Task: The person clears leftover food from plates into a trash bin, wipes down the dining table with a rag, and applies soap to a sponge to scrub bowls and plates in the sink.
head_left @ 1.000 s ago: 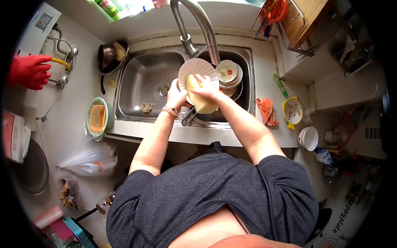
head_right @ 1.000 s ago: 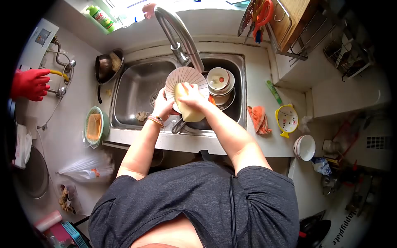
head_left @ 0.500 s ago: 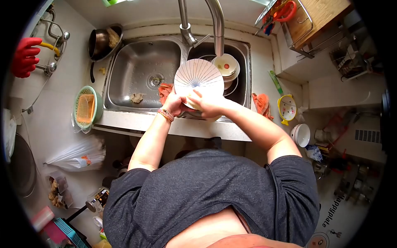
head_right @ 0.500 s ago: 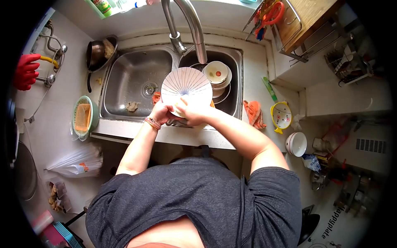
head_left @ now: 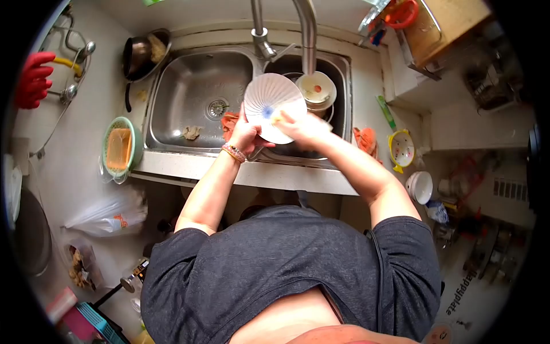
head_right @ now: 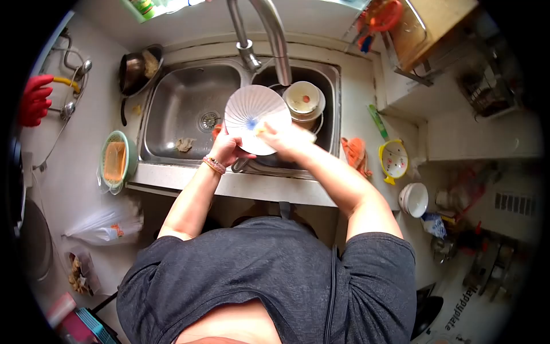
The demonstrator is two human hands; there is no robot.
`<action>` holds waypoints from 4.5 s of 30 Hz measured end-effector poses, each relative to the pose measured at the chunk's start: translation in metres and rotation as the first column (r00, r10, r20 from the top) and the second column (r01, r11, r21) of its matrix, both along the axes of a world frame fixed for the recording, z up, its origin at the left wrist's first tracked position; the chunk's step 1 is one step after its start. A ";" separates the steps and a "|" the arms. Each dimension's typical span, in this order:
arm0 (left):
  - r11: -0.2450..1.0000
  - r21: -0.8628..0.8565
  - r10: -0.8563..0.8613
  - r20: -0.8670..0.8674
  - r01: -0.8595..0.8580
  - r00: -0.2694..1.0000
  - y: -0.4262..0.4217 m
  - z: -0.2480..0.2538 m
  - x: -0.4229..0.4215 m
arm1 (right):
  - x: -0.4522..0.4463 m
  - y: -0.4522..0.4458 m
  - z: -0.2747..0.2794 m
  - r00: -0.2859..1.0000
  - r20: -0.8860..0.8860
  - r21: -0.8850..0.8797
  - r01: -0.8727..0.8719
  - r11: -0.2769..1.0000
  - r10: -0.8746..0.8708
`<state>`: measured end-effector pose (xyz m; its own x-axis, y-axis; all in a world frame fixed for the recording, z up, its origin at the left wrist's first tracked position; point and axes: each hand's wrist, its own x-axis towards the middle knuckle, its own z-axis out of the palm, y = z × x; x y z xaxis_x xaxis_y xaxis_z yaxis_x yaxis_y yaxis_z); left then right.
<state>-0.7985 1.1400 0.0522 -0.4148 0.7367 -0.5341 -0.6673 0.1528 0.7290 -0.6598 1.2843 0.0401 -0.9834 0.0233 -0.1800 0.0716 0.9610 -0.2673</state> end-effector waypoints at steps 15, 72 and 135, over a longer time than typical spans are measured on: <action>0.980 0.159 -0.153 0.209 0.121 0.966 0.005 -0.012 -0.037 | -0.003 -0.002 0.006 0.996 -0.074 0.161 -0.030 0.986 0.042; 0.972 0.230 -0.074 0.076 0.054 0.994 0.007 -0.045 -0.011 | -0.031 0.014 -0.039 0.925 0.245 -0.303 0.358 0.883 -0.291; 0.929 0.315 -0.175 0.835 -0.193 0.521 -0.033 -0.086 -0.045 | -0.034 -0.029 0.044 0.639 -0.768 -0.048 0.010 0.999 -0.044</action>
<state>-0.8440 1.1070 -0.0339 0.0856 0.9309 -0.3551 -0.9833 0.0214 -0.1809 -0.6941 1.2552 0.0839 -0.7668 0.0619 0.6389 -0.1501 0.9505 -0.2722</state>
